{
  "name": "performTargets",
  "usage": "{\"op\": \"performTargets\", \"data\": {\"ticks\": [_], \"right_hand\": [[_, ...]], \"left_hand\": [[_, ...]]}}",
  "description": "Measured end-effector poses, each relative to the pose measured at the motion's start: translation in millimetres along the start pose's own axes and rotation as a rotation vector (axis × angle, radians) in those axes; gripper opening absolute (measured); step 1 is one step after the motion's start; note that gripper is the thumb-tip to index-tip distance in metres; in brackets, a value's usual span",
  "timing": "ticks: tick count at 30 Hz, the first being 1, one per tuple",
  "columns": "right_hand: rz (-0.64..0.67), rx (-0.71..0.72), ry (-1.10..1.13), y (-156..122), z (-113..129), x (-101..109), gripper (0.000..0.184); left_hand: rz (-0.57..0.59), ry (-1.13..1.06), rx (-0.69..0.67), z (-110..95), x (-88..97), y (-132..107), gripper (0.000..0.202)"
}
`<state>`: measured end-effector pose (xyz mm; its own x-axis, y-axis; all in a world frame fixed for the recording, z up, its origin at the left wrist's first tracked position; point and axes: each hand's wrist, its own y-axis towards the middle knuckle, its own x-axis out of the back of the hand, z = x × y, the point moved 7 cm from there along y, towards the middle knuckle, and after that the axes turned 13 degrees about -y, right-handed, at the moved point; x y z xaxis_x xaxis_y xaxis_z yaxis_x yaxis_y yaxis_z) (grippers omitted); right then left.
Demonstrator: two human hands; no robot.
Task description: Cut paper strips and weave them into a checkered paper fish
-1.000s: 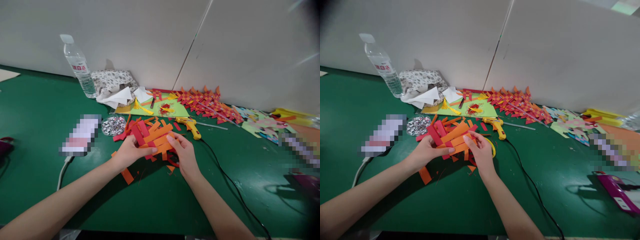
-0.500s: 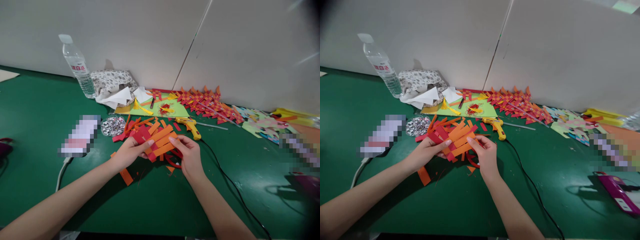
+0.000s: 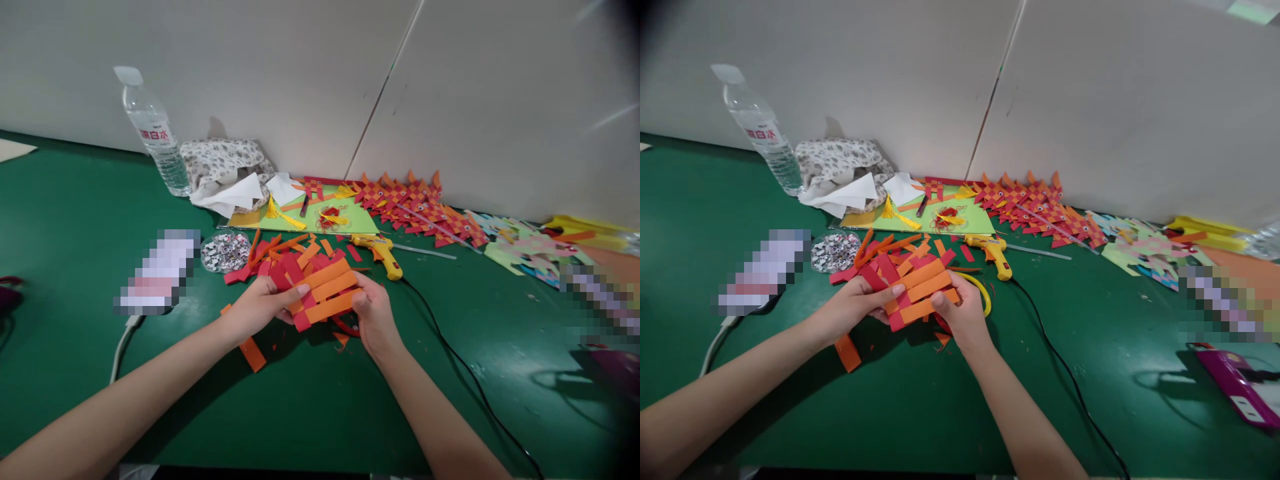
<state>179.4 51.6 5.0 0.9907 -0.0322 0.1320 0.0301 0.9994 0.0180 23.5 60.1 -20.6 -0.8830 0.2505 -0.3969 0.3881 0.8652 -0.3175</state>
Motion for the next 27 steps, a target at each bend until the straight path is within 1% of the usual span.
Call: {"op": "performTargets", "data": {"ticks": [2,4,6,11,15,20,22,23,25,27], "right_hand": [[-0.012,-0.063,-0.020,-0.7,-2.9,-1.7,0.045],[-0.035,-0.130,-0.035,-1.7,-5.8,-2.7,0.034],[-0.054,-0.157,-0.044,-2.5,-6.7,-3.1,0.028],[-0.038,-0.148,-0.073,-2.5,-8.3,-3.5,0.024],[-0.027,-0.145,-0.072,-2.2,-8.9,-3.7,0.025],[-0.049,-0.125,-0.091,-2.4,-7.6,-2.5,0.025],[-0.098,-0.102,-0.088,-1.9,-7.5,1.1,0.026],[-0.146,-0.076,-0.083,-1.5,-6.7,4.8,0.026],[-0.281,-0.005,-0.064,-0.9,-4.2,15.3,0.028],[-0.416,0.053,-0.050,-1.1,-2.6,26.1,0.029]], "left_hand": [[0.019,0.015,-0.009,-0.7,-2.1,-1.0,0.022],[0.065,0.052,-0.016,-1.0,-6.6,-2.6,0.024],[0.107,0.092,-0.022,-1.0,-10.8,-4.2,0.027],[0.104,0.101,-0.030,-1.7,-10.6,-4.3,0.023],[0.090,0.081,-0.012,-1.1,-8.4,-2.8,0.027],[0.067,0.034,0.002,1.9,-6.4,-1.0,0.026],[0.049,-0.004,0.013,3.7,-5.3,-0.1,0.025],[0.027,-0.037,0.016,4.2,-3.9,0.4,0.023],[-0.038,-0.136,0.027,5.1,0.4,1.3,0.022],[-0.087,-0.279,0.064,7.1,3.9,2.2,0.021]]}}
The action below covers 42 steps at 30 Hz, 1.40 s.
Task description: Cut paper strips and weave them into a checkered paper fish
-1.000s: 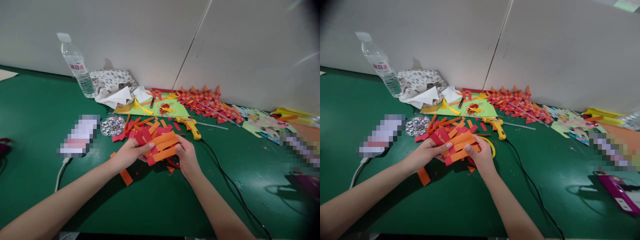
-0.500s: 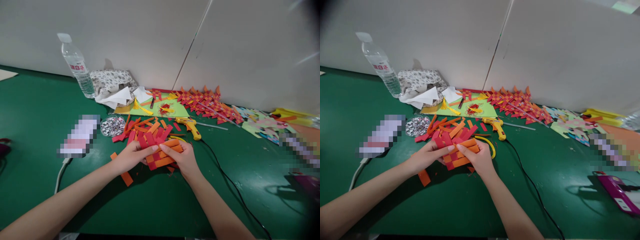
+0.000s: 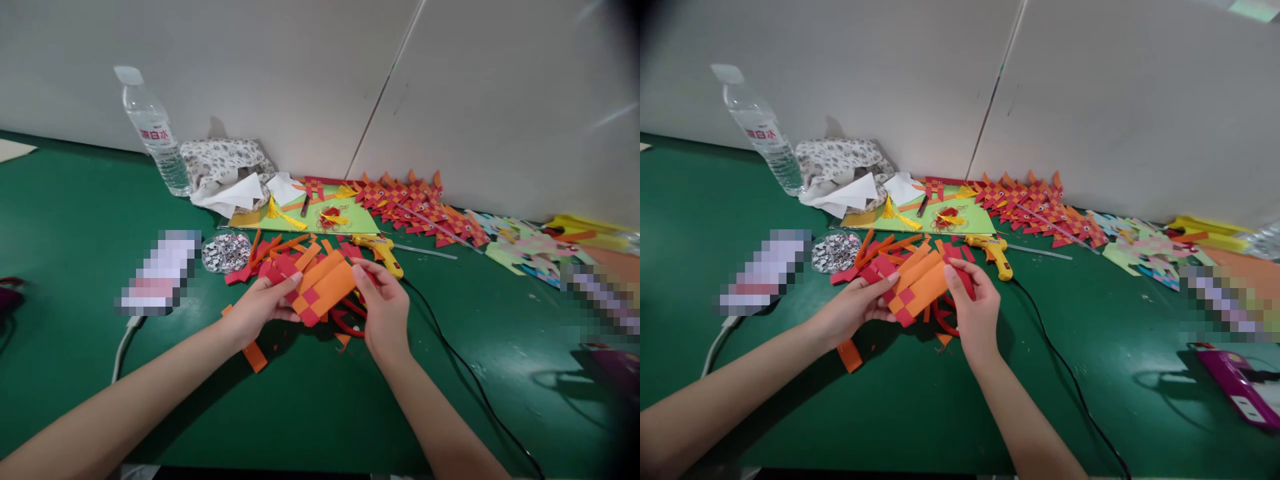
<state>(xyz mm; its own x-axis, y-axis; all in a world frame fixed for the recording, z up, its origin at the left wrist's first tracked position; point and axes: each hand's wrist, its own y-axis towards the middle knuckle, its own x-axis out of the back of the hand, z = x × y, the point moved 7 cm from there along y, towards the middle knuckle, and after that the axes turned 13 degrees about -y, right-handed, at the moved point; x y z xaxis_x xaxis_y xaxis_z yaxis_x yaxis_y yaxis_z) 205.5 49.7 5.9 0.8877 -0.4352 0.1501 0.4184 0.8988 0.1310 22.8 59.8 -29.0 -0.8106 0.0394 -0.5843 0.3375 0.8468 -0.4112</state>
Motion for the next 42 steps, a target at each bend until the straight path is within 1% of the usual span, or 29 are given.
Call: {"op": "performTargets", "data": {"ticks": [1,3,5,7,9,10,12,14,16,20,23,28,33,35,38,42], "right_hand": [[-0.052,0.015,0.004,1.5,0.0,3.9,0.029],[-0.116,0.031,0.001,3.2,-0.3,9.0,0.027],[-0.127,0.051,-0.021,2.5,1.4,10.2,0.024],[-0.093,0.114,-0.095,-1.2,8.1,7.7,0.020],[-0.042,0.266,-0.229,-9.0,21.3,1.5,0.013],[-0.017,0.370,-0.303,-14.7,29.0,-3.2,0.009],[0.078,0.582,-0.426,-28.8,40.1,-17.8,0.004],[0.209,0.752,-0.500,-43.4,42.6,-35.2,0.005],[0.265,0.849,-0.562,-52.9,39.2,-46.8,0.008],[0.313,0.894,-0.691,-57.4,29.8,-58.8,0.011],[0.328,0.930,-0.701,-58.9,32.3,-60.0,0.012],[0.343,1.003,-0.762,-64.1,37.3,-62.7,0.010],[0.291,1.127,-0.820,-70.5,38.0,-64.6,0.011],[0.290,1.160,-0.866,-72.5,36.7,-66.8,0.012],[0.307,1.162,-0.932,-73.6,33.5,-70.1,0.015],[0.335,1.152,-0.964,-74.7,29.0,-72.9,0.018]], "left_hand": [[-0.011,-0.086,0.030,1.1,0.9,0.7,0.021],[-0.009,-0.262,0.088,2.8,0.6,1.8,0.023],[0.014,-0.405,0.108,1.9,-1.3,2.6,0.027],[0.055,-0.492,0.088,-1.1,-4.1,2.7,0.031],[0.111,-0.530,0.057,-3.7,-8.0,1.9,0.033],[0.139,-0.535,0.045,-4.3,-10.2,1.1,0.034],[0.176,-0.531,0.038,-3.5,-13.8,-0.8,0.038],[0.201,-0.524,0.053,-1.2,-17.3,-3.0,0.041],[0.225,-0.525,0.077,1.2,-21.0,-5.3,0.042],[0.245,-0.530,0.091,3.8,-23.9,-8.3,0.039],[0.235,-0.531,0.098,5.5,-23.0,-8.2,0.040],[0.180,-0.543,0.116,7.2,-21.9,-7.9,0.039],[0.128,-0.530,0.102,6.2,-21.2,-8.5,0.038],[0.113,-0.523,0.098,6.2,-20.8,-7.9,0.038],[0.083,-0.523,0.095,7.6,-19.0,-6.4,0.038],[0.056,-0.515,0.100,10.9,-16.6,-5.1,0.037]]}}
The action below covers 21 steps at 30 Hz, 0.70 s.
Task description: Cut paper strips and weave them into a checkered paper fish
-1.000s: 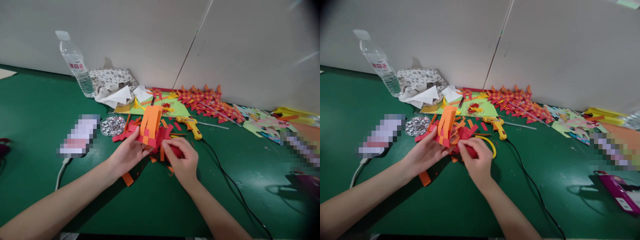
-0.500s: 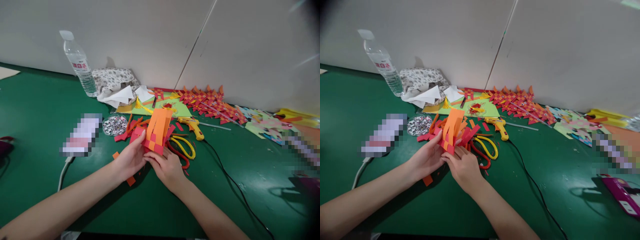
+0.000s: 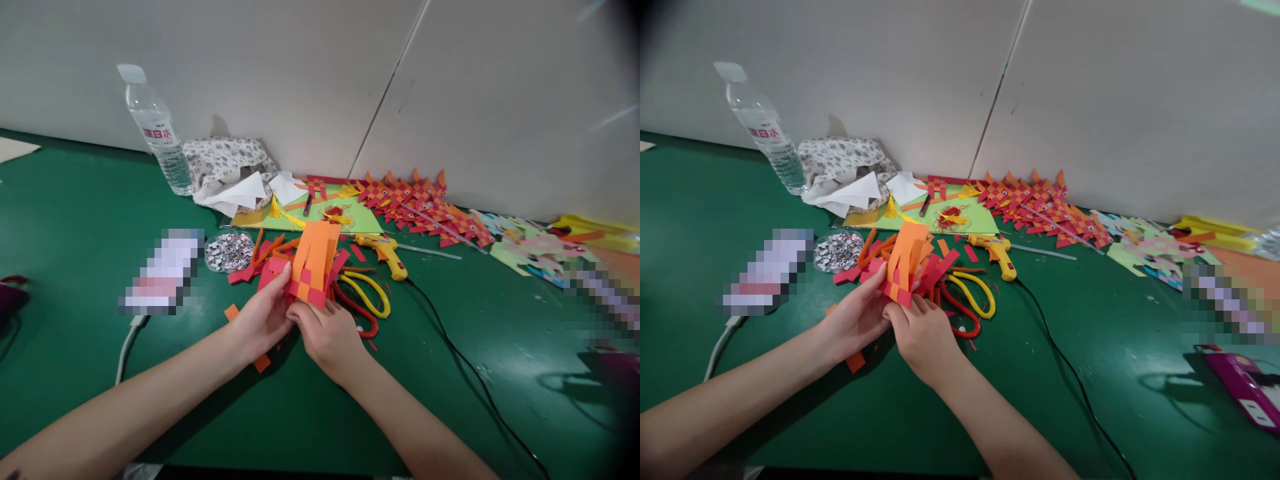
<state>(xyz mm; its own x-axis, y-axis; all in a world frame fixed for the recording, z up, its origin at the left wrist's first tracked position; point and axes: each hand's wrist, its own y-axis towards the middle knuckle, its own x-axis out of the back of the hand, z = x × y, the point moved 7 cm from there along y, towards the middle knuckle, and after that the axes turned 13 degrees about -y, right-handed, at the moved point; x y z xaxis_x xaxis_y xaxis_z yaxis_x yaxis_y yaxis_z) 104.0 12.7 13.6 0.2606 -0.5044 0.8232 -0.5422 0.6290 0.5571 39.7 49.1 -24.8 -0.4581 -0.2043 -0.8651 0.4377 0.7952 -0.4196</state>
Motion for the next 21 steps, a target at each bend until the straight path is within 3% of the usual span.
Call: {"op": "performTargets", "data": {"ticks": [4,16,21], "right_hand": [[0.007,0.010,0.000,-0.1,1.0,-0.6,0.021],[-0.083,-0.134,0.054,1.1,-6.9,3.4,0.017],[-0.032,-0.144,0.141,0.0,-13.8,2.2,0.019]], "left_hand": [[0.000,0.004,0.011,1.1,0.2,-0.6,0.037],[0.065,-0.092,0.023,1.7,-4.6,-1.4,0.035],[0.078,-0.092,0.038,1.5,-6.6,-3.2,0.035]]}}
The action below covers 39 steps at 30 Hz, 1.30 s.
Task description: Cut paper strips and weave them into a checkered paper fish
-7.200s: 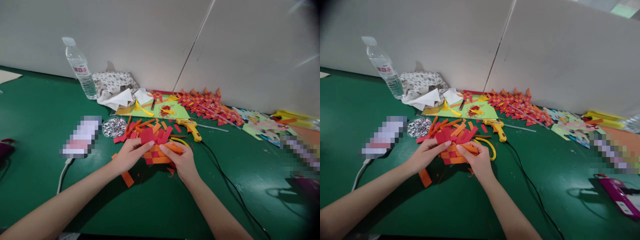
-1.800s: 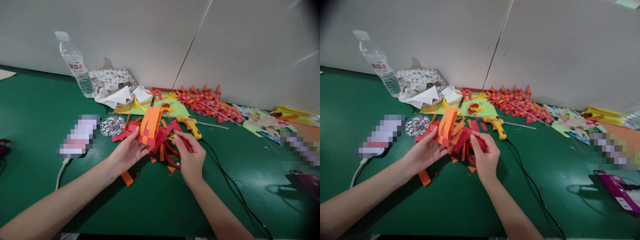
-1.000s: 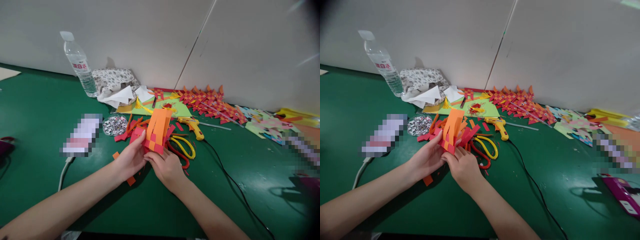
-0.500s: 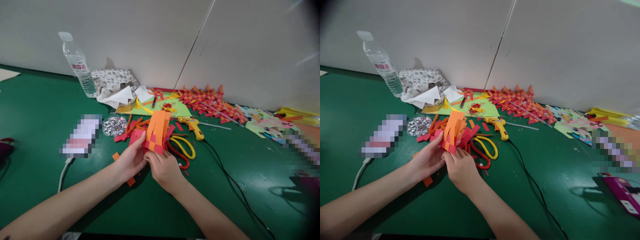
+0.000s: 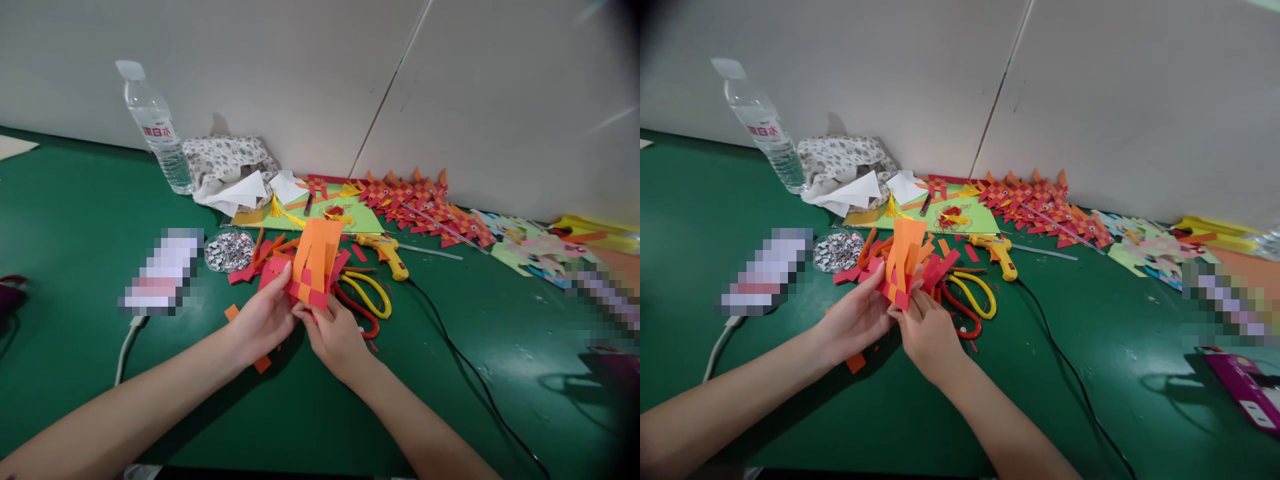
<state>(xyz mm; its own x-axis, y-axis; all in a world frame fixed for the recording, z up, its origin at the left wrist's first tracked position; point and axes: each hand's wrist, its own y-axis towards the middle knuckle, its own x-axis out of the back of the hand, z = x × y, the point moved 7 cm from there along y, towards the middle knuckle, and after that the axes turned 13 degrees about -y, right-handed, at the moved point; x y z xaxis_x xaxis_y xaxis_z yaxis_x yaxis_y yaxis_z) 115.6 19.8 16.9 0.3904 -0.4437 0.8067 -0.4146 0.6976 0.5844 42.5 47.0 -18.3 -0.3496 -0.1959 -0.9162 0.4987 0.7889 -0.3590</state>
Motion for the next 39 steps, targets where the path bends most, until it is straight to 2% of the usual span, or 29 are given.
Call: {"op": "performTargets", "data": {"ticks": [5,13,29,39], "right_hand": [[0.065,0.063,0.010,0.4,0.2,0.1,0.024],[0.086,0.118,0.094,2.1,0.0,3.9,0.018],[0.129,0.152,-0.028,-3.0,7.7,-3.8,0.021],[0.057,0.141,-0.075,-2.0,7.9,-1.1,0.020]], "left_hand": [[0.027,0.029,0.014,1.4,-2.3,-0.5,0.038],[0.042,0.024,0.027,3.0,1.3,-0.2,0.038],[-0.096,0.001,-0.020,3.4,6.8,1.2,0.037],[-0.046,0.000,-0.020,2.3,1.7,0.5,0.037]]}}
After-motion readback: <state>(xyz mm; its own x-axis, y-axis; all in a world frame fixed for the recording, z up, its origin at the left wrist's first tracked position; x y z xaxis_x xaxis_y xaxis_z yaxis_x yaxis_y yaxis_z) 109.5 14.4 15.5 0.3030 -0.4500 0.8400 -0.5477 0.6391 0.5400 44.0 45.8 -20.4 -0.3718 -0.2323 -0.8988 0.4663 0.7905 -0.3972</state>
